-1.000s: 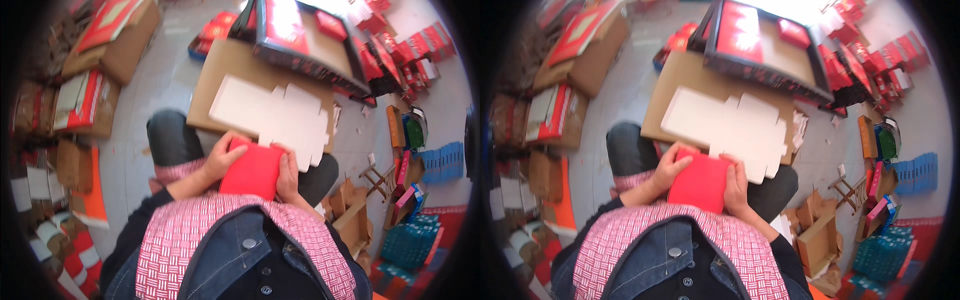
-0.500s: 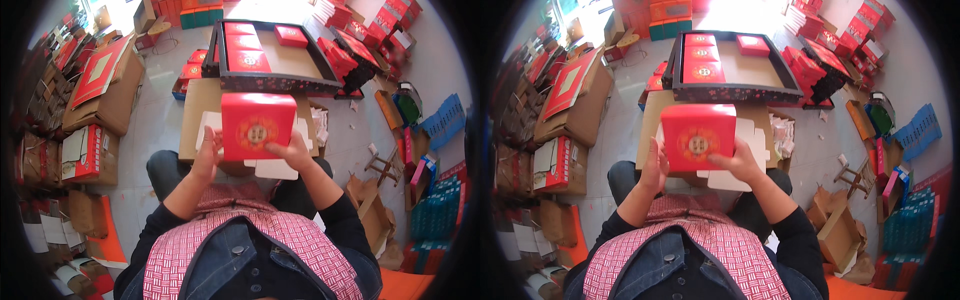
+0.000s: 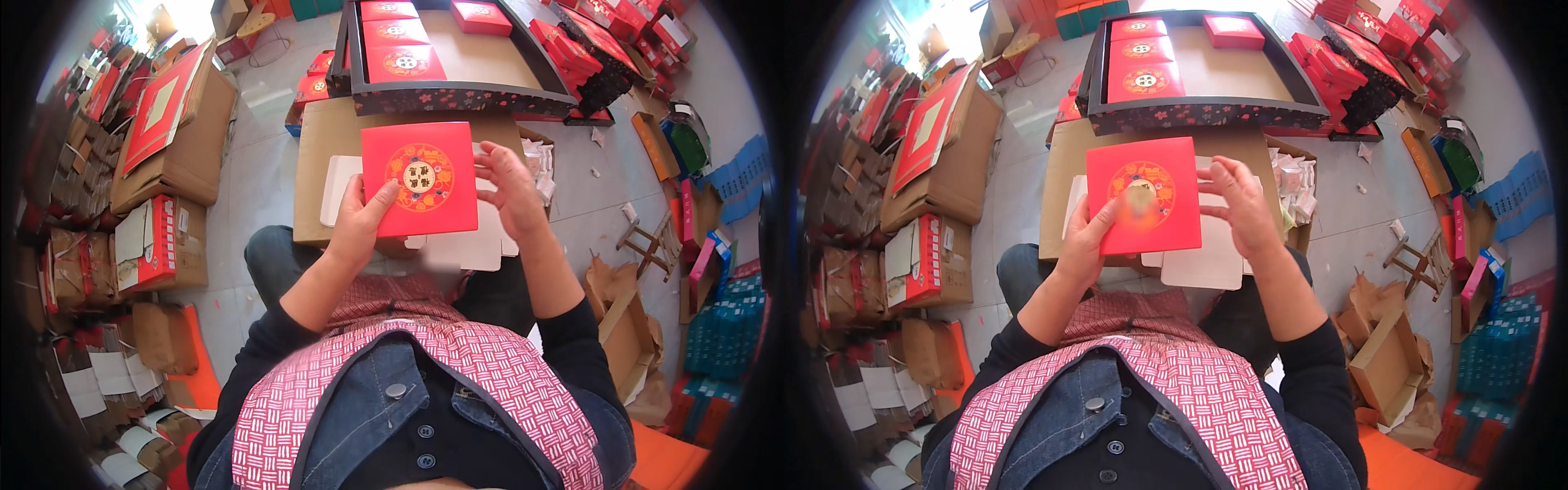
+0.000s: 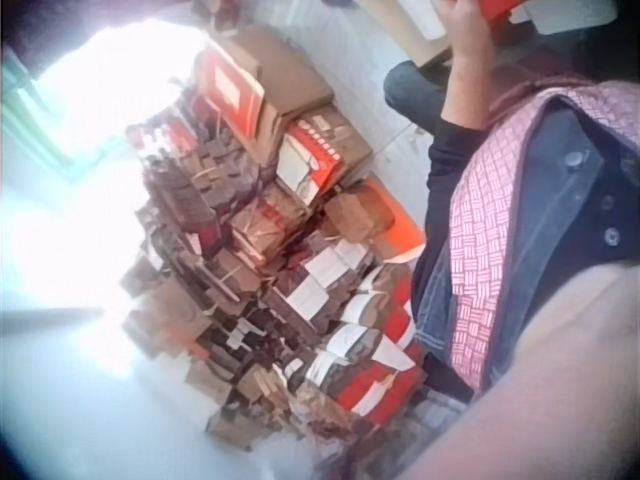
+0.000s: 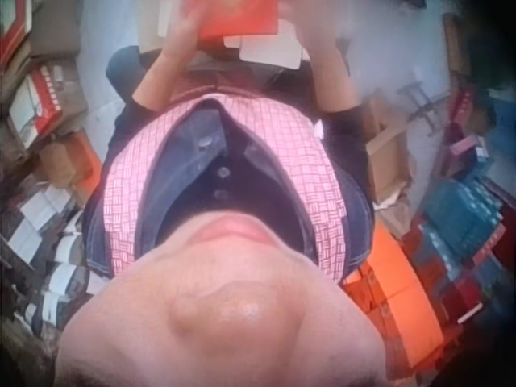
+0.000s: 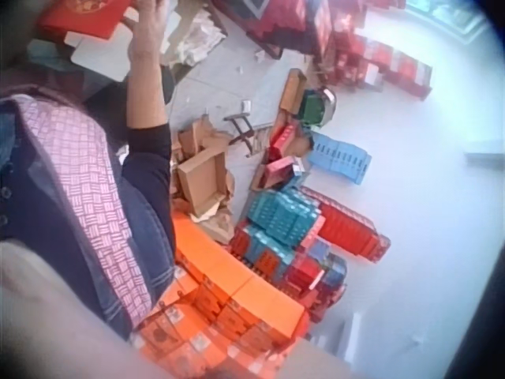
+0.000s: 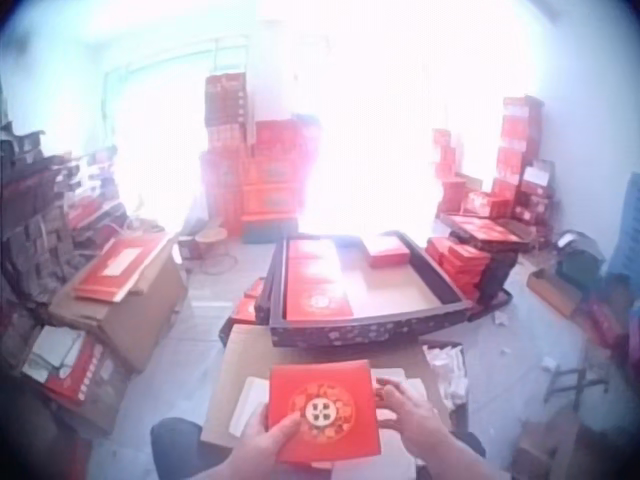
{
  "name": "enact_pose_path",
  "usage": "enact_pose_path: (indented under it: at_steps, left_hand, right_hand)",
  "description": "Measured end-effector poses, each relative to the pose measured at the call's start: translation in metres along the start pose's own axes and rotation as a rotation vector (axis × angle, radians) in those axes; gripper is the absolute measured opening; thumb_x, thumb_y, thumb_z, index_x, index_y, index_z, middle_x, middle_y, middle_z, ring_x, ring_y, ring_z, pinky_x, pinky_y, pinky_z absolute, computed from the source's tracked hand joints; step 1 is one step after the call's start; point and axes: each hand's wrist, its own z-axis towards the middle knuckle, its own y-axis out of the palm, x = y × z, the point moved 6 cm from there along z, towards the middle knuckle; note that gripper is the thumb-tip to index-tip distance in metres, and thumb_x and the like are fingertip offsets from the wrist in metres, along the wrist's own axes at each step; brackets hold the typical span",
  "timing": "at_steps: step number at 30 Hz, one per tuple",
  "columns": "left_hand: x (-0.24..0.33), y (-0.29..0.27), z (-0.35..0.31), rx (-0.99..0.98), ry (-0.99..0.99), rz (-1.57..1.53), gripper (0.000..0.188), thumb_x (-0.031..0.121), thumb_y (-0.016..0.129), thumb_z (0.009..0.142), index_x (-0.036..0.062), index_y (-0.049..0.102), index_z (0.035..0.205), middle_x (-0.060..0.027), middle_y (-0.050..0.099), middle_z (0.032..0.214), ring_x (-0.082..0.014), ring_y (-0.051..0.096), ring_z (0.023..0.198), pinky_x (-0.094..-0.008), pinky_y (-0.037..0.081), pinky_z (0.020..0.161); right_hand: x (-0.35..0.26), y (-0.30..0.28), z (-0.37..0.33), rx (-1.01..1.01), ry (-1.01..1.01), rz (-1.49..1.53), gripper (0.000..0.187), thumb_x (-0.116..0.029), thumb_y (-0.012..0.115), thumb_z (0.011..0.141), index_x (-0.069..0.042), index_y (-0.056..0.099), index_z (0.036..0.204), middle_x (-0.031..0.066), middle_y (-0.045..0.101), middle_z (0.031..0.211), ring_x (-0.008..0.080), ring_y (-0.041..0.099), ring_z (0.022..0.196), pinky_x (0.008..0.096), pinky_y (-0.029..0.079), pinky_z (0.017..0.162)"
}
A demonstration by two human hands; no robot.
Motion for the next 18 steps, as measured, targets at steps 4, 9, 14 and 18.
enact_pose_path:
  at_steps: [4, 9, 14, 18]
  left_hand:
    - [0.013, 0.014, 0.012, -0.162, 0.025, 0.224, 0.035, 0.018, 0.063, 0.089, -0.0016, 0.046, 0.112, -0.0104, 0.058, 0.105, -0.0118, 0.058, 0.092, -0.0257, 0.051, 0.078]
    - [0.024, 0.04, 0.029, -0.737, 0.005, 0.763, 0.041, 0.021, 0.07, 0.084, 0.0009, 0.05, 0.114, -0.0083, 0.061, 0.099, -0.0108, 0.057, 0.093, -0.0265, 0.048, 0.081]
    - [0.025, 0.037, 0.061, -0.642, -0.398, 0.346, 0.054, 0.044, 0.046, 0.094, 0.0015, 0.044, 0.127, -0.014, 0.063, 0.099, -0.022, 0.064, 0.087, -0.0323, 0.053, 0.078]
    - [0.036, 0.054, 0.056, -0.37, -0.123, -0.276, 0.053, 0.043, 0.043, 0.095, 0.0004, 0.041, 0.127, -0.0156, 0.058, 0.109, -0.0242, 0.059, 0.101, -0.0375, 0.05, 0.087]
  right_hand:
    - [-0.063, -0.006, -0.003, 0.158, -0.524, -0.629, 0.068, -0.034, 0.07, 0.081, -0.002, 0.038, 0.133, 0.0115, 0.053, 0.123, 0.0218, 0.049, 0.117, 0.0413, 0.042, 0.093]
    - [-0.083, 0.031, 0.013, -0.487, -0.189, -0.86, 0.078, -0.026, 0.079, 0.07, -0.007, 0.041, 0.134, 0.0073, 0.052, 0.126, 0.0202, 0.054, 0.109, 0.0366, 0.045, 0.09]
    - [-0.053, 0.013, 0.019, -0.679, 0.022, -0.367, 0.052, -0.017, 0.074, 0.076, 0.004, 0.052, 0.119, 0.0099, 0.063, 0.104, 0.0152, 0.061, 0.094, 0.0314, 0.051, 0.084]
    - [-0.044, -0.023, 0.021, -0.164, -0.105, 0.219, 0.036, -0.014, 0.068, 0.083, 0.005, 0.055, 0.111, 0.0108, 0.064, 0.101, 0.0147, 0.063, 0.092, 0.0299, 0.054, 0.078]
